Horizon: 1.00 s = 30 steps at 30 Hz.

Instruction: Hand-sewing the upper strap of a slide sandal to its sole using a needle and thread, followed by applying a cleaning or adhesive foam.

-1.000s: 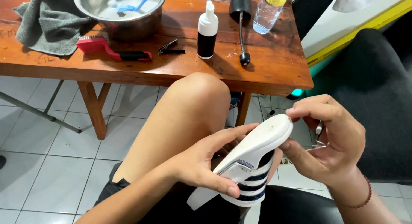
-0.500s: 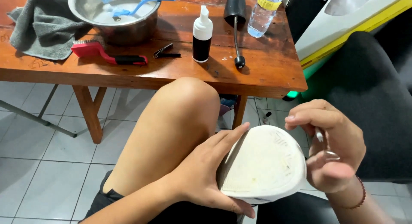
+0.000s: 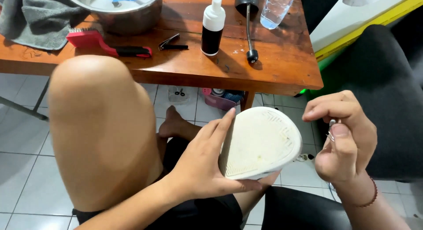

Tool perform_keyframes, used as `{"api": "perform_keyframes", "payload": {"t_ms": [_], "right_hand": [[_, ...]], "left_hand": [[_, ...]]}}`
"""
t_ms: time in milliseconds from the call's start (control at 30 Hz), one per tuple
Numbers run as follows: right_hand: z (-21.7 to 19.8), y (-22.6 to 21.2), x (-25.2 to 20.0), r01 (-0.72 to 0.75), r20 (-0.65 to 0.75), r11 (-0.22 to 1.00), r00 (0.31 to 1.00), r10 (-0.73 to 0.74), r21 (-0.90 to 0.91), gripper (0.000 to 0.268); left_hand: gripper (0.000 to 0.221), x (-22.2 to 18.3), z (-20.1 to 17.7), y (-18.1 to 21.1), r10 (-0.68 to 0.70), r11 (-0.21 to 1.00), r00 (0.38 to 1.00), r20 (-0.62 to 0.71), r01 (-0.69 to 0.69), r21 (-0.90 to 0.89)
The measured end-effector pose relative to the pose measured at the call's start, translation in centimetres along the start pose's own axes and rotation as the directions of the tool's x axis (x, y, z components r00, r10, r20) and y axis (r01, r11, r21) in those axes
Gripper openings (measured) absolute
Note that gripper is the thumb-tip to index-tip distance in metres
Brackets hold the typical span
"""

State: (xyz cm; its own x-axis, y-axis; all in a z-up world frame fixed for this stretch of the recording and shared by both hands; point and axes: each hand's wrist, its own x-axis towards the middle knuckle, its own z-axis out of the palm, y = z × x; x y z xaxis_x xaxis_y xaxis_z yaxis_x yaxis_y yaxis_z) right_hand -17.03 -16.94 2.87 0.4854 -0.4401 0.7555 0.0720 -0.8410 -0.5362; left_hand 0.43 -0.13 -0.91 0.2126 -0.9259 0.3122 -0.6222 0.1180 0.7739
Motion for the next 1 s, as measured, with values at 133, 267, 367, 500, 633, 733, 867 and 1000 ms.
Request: {"api": "perform_keyframes", "payload": {"t_ms": [133,267,367,500,633,733,867,1000], "right_hand": [[0.5,0.8,-0.1,-0.07,0.08,0.996,0.994,0.075,-0.056,0.021],[1.4,2.2,-0.1,-0.056,0.186,0.992,0.979,0.077,-0.116,0.025],[1.7,2.2,0.2,-0.15,0.27,0.939,0.933,0.238,-0.31,0.027],[1.1,1.5,1.2,-0.245,0.268,0.893,0.894,0.359,-0.377,0.018],[0.8,-2.1,0.7,-0.096,0.343,0.892,0.901,0.266,-0.441,0.034],[1.4,-4.0,-0.2,0.007,0.442,0.912,0.876,0.192,-0.409,0.037],[1.8,-4.4,-1.1,0.149,0.514,0.933,0.857,0.044,-0.329,0.035],[1.5,-4.2,-1.0,0.159,0.489,0.929,0.872,0.027,-0.334,0.034]], "left_hand": [[0.136,-0.1,-1.0,-1.1,-0.189,0.978,0.981,0.043,0.185,0.092],[0.133,-0.6,-2.9,-2.1,-0.313,0.941,0.95,0.022,0.306,0.143],[0.133,-1.8,-4.1,-2.9,-0.292,0.934,0.954,-0.063,0.299,0.194],[0.134,-3.8,-6.7,-2.2,-0.302,0.903,0.953,-0.013,0.291,0.316],[0.138,-6.5,-8.6,-0.6,-0.262,0.864,0.962,0.081,0.197,0.463],[0.137,-8.3,-10.2,0.3,-0.257,0.842,0.962,0.089,0.178,0.51],[0.133,-8.0,-11.2,0.4,-0.4,0.846,0.908,0.127,0.312,0.432],[0.132,-5.0,-10.8,0.2,-0.463,0.836,0.876,0.133,0.383,0.393]]}}
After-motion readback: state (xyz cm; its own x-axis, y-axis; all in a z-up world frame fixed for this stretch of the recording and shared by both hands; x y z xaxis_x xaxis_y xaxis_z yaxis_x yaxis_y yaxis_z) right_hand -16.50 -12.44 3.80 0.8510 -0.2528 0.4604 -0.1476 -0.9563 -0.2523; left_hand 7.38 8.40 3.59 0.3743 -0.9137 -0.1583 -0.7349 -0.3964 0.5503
